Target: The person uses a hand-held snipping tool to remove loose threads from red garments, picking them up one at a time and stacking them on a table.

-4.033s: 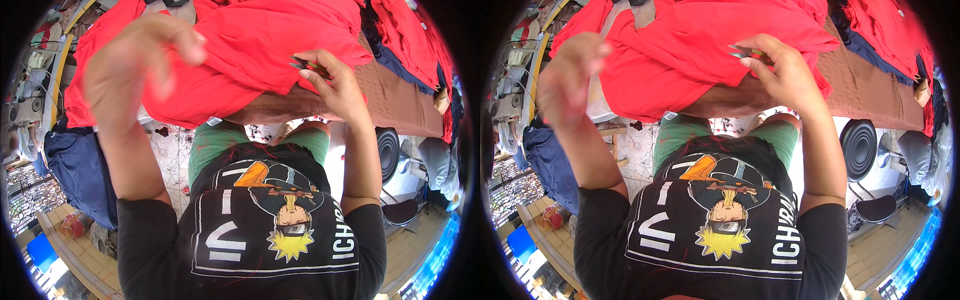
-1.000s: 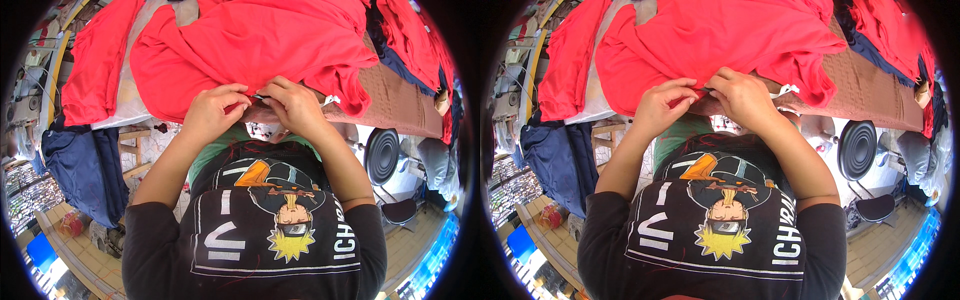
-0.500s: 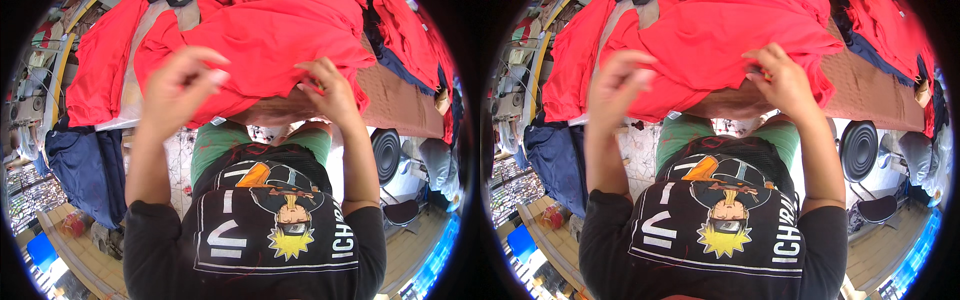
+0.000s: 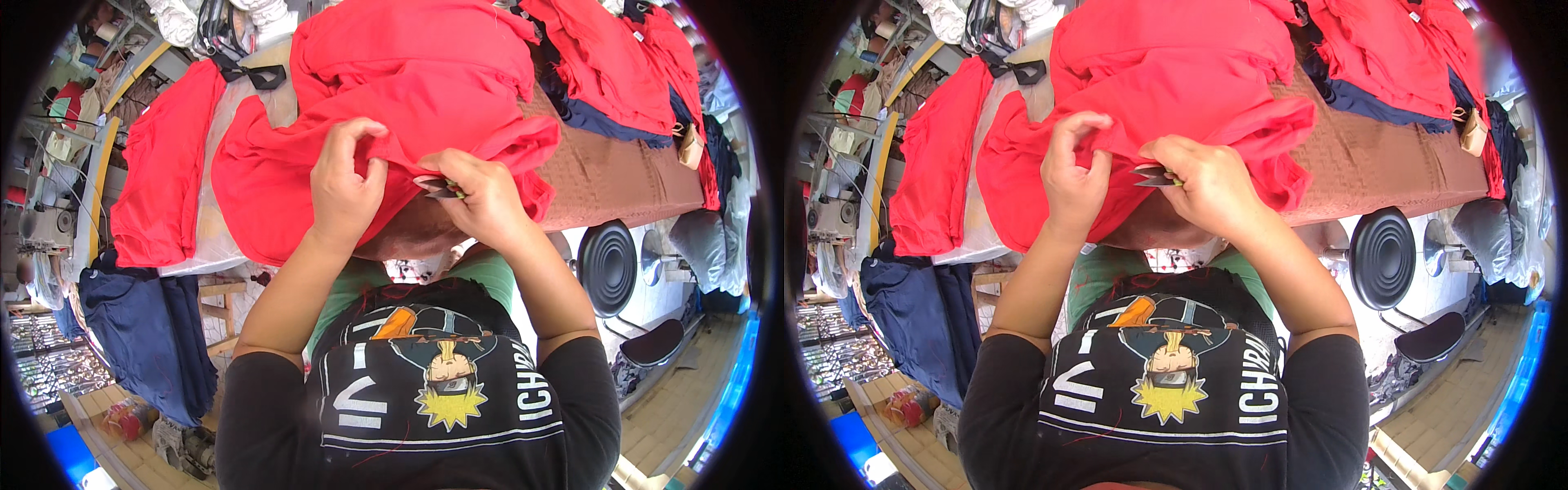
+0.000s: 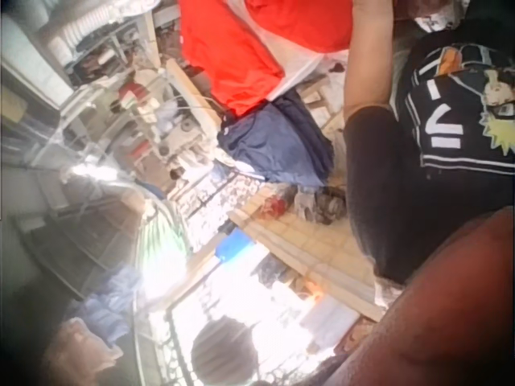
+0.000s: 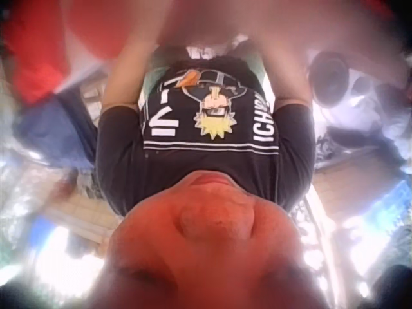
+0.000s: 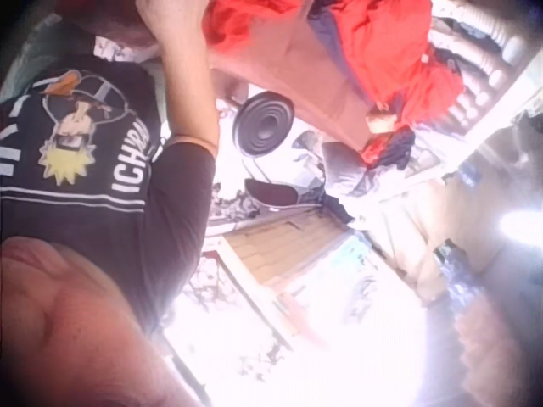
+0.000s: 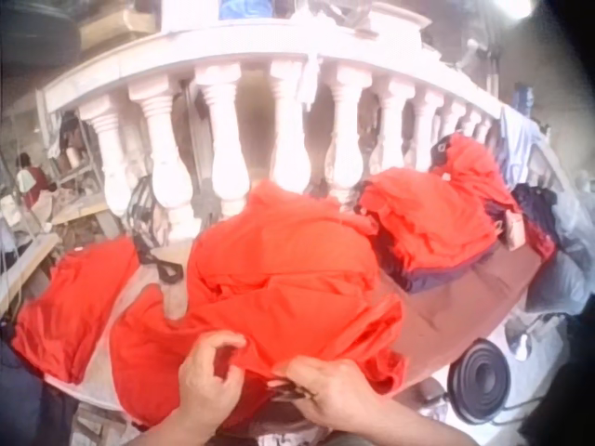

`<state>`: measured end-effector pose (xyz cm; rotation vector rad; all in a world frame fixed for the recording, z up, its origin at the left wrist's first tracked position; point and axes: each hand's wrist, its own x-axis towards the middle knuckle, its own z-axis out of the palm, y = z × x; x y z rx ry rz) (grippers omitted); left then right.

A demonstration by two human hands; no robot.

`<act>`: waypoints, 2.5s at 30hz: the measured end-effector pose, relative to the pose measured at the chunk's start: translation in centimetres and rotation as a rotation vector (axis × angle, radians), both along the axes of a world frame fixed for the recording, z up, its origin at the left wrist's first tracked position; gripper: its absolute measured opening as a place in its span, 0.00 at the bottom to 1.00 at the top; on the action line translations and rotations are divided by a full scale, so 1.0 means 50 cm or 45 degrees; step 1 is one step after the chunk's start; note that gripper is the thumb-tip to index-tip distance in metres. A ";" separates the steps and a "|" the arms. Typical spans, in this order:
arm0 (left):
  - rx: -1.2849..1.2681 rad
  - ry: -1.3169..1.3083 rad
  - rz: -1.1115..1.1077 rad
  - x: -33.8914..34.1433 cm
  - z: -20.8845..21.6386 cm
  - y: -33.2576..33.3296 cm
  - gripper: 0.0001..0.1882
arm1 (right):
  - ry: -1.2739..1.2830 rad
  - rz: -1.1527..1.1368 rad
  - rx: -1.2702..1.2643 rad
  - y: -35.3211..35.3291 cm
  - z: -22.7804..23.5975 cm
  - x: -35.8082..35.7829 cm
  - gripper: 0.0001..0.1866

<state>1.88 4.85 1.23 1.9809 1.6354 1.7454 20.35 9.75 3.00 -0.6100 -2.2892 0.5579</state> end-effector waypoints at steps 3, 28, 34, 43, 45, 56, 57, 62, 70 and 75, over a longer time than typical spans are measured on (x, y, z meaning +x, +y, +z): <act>-0.488 -0.620 -0.548 0.002 0.003 -0.010 0.20 | 0.252 -0.182 -0.220 0.025 0.022 0.004 0.07; -0.319 -0.916 -0.590 0.063 -0.037 -0.024 0.07 | 0.526 -0.228 -0.335 0.007 -0.015 -0.013 0.05; -0.188 -0.711 -0.416 0.077 -0.033 -0.024 0.07 | 0.509 -0.182 -0.132 -0.027 0.010 -0.008 0.07; -0.282 -0.923 -0.523 0.058 -0.050 -0.019 0.08 | 0.678 -0.012 -0.538 -0.028 0.031 0.038 0.05; -0.340 -1.067 -0.608 0.053 -0.054 -0.019 0.09 | 0.361 -0.118 -0.508 -0.028 0.043 0.054 0.11; -0.356 -1.157 -0.695 0.052 -0.064 -0.023 0.10 | 0.217 -0.099 0.086 -0.024 0.031 0.031 0.12; -0.339 -1.140 -0.699 0.052 -0.065 -0.022 0.10 | 0.207 -0.105 0.094 -0.023 0.029 0.030 0.11; -0.333 -1.117 -0.707 0.054 -0.048 -0.030 0.10 | 0.178 -0.125 0.094 -0.023 0.030 0.035 0.11; 0.045 -0.165 -0.398 0.045 0.010 -0.023 0.11 | 0.140 0.022 -0.835 -0.001 0.002 0.044 0.11; -0.556 0.433 -0.650 -0.086 0.070 0.046 0.24 | 0.331 -0.013 -0.689 0.008 0.041 0.039 0.11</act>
